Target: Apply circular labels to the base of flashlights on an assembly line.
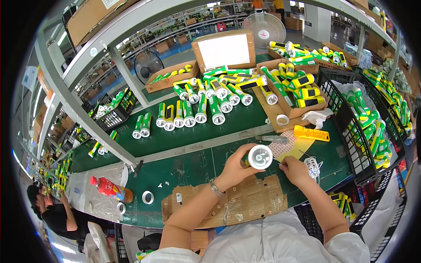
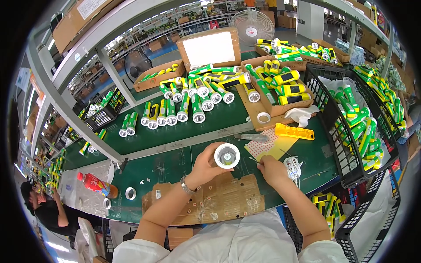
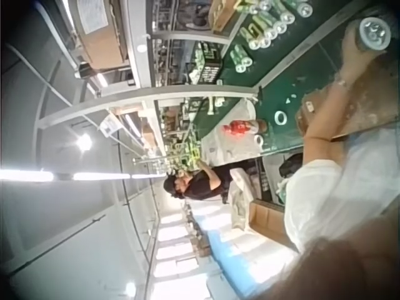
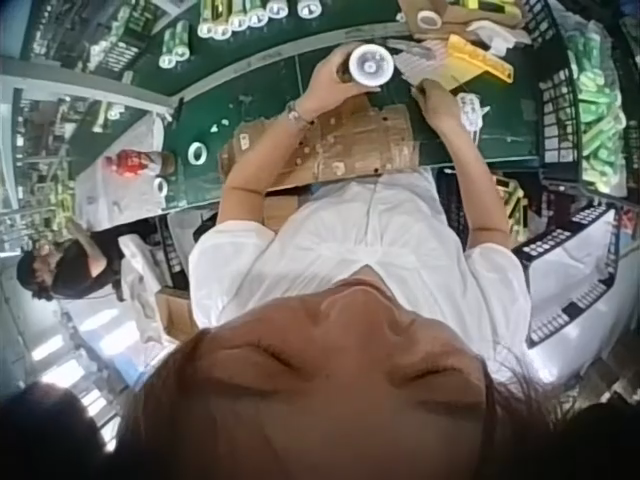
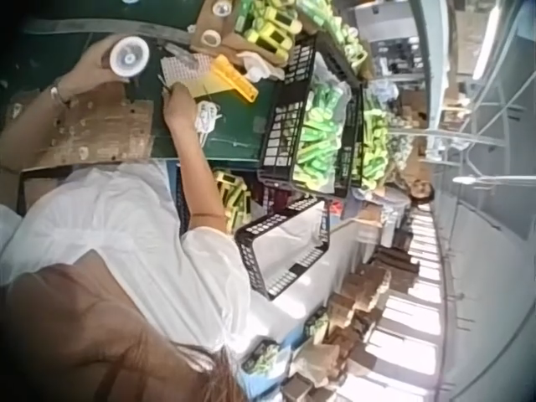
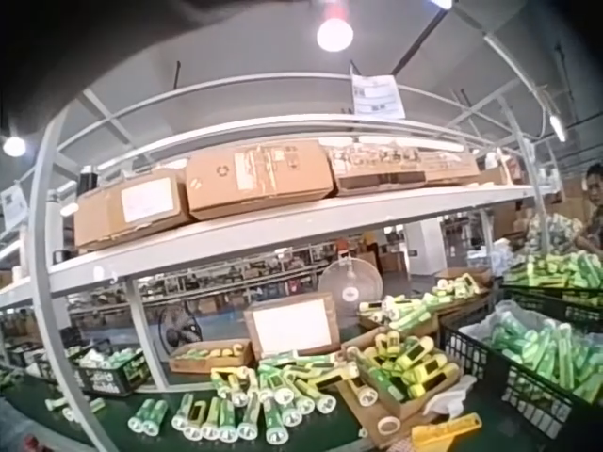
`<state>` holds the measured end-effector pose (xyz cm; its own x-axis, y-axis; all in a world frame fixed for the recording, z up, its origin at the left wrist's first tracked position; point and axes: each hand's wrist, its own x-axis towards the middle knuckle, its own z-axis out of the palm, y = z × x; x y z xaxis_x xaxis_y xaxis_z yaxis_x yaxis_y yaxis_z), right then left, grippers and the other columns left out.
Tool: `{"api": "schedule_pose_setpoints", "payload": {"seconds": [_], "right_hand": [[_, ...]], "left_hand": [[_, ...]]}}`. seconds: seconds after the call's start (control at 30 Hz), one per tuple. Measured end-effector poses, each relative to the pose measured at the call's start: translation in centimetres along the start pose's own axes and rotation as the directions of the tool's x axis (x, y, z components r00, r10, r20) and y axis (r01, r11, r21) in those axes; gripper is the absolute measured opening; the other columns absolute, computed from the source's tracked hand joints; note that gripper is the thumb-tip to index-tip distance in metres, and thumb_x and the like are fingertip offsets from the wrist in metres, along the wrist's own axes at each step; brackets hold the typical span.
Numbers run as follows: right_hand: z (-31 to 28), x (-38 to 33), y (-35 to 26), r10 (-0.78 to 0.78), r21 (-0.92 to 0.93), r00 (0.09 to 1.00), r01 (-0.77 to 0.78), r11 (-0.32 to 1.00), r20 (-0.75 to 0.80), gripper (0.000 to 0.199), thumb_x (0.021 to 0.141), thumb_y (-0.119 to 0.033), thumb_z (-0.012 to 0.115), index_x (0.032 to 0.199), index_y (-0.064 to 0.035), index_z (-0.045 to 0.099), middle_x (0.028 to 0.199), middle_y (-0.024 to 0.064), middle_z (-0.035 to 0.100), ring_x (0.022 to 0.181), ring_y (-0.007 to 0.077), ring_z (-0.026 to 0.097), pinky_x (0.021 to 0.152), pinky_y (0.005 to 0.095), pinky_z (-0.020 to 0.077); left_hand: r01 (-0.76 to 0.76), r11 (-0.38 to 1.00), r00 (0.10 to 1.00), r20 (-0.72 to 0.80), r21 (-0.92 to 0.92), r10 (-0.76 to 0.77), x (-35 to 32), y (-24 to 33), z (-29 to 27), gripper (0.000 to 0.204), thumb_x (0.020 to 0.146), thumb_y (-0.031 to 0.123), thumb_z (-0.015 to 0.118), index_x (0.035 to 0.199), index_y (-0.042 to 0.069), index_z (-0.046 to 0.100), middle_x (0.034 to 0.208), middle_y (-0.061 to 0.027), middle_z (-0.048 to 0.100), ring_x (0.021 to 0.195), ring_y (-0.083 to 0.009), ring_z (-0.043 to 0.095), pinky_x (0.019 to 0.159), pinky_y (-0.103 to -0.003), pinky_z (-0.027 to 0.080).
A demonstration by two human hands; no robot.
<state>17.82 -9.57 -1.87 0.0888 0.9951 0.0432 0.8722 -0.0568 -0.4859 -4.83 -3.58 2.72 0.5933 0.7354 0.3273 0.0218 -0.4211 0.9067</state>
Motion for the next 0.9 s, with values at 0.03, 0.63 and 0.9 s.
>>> {"api": "schedule_pose_setpoints", "payload": {"seconds": [0.03, 0.63, 0.9], "right_hand": [[-0.4, -0.2, -0.4, -0.002, 0.002, 1.0, 0.002, 1.0, 0.0, 0.024, 0.08, -0.025, 0.062, 0.094, -0.0049, 0.06, 0.091, 0.0146, 0.061, 0.082, 0.0285, 0.06, 0.07, 0.0365, 0.0467], [-6.4, -3.4, -7.4, -0.33, 0.174, 0.798, 0.469, 0.866, -0.505, 0.01, 0.068, -0.006, 0.069, 0.074, -0.0023, 0.062, 0.065, 0.0074, 0.058, 0.057, 0.0205, 0.056, 0.051, 0.0294, 0.0433], [-9.1, -2.6, -7.5, -0.252, 0.145, 0.955, 0.275, 0.95, -0.157, 0.013, 0.069, -0.015, 0.065, 0.071, -0.0026, 0.061, 0.064, 0.0087, 0.06, 0.06, 0.0238, 0.059, 0.056, 0.0318, 0.0473]], "left_hand": [[-0.045, 0.998, 0.999, -0.009, 0.035, 0.045, -0.1, -0.1, -0.1, 0.072, 0.064, -0.002, 0.075, 0.125, 0.002, 0.038, 0.121, -0.0072, 0.046, 0.112, -0.0151, 0.046, 0.096, -0.031, 0.039], [0.175, 0.535, 0.981, 0.103, -0.826, -0.162, 1.3, 0.2, 3.1, 0.05, 0.089, 0.027, 0.051, 0.129, 0.019, 0.022, 0.12, -0.0188, 0.046, 0.106, -0.0304, 0.052, 0.086, -0.047, 0.047], [-0.02, 0.912, 0.999, -0.05, -0.409, 0.0, 1.1, 1.4, 3.0, 0.045, 0.087, 0.014, 0.056, 0.123, 0.008, 0.031, 0.108, -0.0099, 0.052, 0.102, -0.0154, 0.05, 0.087, -0.029, 0.042]]}}
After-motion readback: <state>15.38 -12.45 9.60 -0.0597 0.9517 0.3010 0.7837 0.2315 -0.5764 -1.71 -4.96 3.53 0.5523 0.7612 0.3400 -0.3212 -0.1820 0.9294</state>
